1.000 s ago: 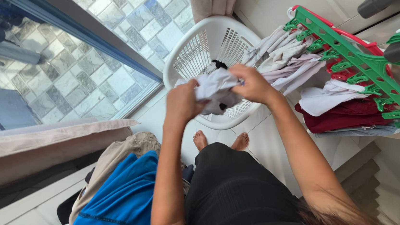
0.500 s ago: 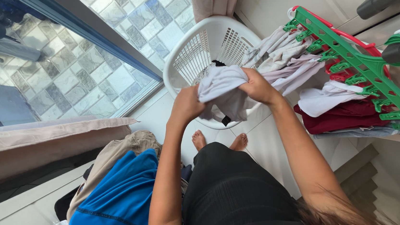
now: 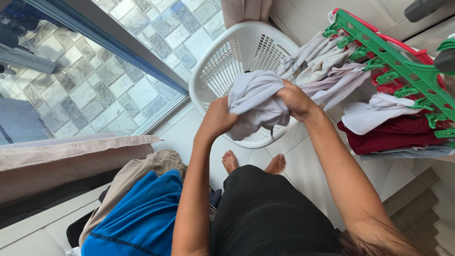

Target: The person hangs laundry on a multi-clip drying rack by hand, taking small items from a white plastic basket and pinning them to the clips.

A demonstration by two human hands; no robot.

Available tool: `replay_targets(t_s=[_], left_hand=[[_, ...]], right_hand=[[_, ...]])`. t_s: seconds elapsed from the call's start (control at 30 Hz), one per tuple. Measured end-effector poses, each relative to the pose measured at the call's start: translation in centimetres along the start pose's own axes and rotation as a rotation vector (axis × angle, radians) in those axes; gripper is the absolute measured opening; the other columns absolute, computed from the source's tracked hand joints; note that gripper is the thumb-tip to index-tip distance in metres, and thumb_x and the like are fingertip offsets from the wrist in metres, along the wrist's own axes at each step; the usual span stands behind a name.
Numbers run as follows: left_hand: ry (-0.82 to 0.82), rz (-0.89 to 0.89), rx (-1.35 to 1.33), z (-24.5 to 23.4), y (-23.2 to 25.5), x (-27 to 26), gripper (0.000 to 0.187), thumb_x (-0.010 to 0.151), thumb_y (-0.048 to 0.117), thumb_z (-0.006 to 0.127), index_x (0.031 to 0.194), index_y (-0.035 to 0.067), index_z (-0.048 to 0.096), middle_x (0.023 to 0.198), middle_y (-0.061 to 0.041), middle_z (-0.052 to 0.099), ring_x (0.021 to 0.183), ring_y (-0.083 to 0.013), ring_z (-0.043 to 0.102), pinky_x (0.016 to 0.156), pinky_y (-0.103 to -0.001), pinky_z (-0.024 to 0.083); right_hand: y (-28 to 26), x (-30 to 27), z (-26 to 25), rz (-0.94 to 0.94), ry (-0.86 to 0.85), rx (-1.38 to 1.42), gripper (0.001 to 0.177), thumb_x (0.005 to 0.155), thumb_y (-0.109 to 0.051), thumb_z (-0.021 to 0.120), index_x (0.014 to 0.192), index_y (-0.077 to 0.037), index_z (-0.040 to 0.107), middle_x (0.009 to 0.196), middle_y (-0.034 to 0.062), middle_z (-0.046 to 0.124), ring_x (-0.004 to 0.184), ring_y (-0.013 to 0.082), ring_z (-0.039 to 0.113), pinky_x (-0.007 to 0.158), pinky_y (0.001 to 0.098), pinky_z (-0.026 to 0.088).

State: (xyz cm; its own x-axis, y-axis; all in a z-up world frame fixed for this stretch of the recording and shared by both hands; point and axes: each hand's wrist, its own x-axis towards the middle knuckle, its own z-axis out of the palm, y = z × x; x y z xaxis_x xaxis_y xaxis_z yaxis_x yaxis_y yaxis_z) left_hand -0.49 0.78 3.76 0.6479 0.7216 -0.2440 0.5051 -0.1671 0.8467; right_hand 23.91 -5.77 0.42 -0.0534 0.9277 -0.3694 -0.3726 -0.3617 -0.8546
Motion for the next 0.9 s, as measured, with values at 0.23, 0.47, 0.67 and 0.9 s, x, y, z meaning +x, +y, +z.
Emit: replay_targets(t_s=[0.23,0.47,0.67,0.9], left_hand=[[-0.162,-0.166,-0.831,2.2,-2.2,-0.2,0.053,0.095,0.034,0.072,0.133,-0.002,0.065,0.121,-0.011,0.071,0.108,-0.0193,0.065,0.096,-0.036,0.051],[-0.053,-0.037,-1.828,4.5,-1.1,-0.7,0.067,0.099,0.041,0.058,0.146,-0.003,0.041,0.138,-0.019,0.061,0.123,-0.0317,0.065,0.109,-0.047,0.05],[0.025,-0.062,-1.311,6.6,-3.9,0.8,0.049,0.109,0.027,0.062,0.144,-0.005,0.052,0.132,-0.018,0.062,0.122,-0.0295,0.06,0.106,-0.046,0.047],[-0.083,-0.089,-1.633,6.0,-1.9,-0.1,0.057,0.109,0.042,0.05,0.146,-0.001,0.049,0.14,-0.016,0.061,0.126,-0.0281,0.063,0.112,-0.043,0.049]], right_hand=[[0.3,0.9,-1.4,-0.229,0.239,-0.609,0.043,0.08,-0.011,0.067,0.121,0.001,0.065,0.111,0.0103,0.072,0.103,0.0205,0.066,0.095,0.0302,0.053],[-1.9,-1.7,0.4,-0.415,0.083,-0.466,0.051,0.086,-0.018,0.072,0.133,-0.003,0.059,0.131,0.0051,0.058,0.121,0.0191,0.054,0.1,0.0317,0.049],[-0.5,-2.4,1.2,-0.269,-0.036,-0.283,0.025,0.103,-0.019,0.065,0.122,-0.002,0.064,0.109,0.0011,0.065,0.096,0.0081,0.059,0.086,0.0252,0.051],[0.7,-1.5,2.4,-0.293,0.193,-0.378,0.017,0.103,-0.017,0.066,0.109,-0.003,0.074,0.099,0.0002,0.075,0.088,0.0045,0.063,0.08,0.0227,0.052]])
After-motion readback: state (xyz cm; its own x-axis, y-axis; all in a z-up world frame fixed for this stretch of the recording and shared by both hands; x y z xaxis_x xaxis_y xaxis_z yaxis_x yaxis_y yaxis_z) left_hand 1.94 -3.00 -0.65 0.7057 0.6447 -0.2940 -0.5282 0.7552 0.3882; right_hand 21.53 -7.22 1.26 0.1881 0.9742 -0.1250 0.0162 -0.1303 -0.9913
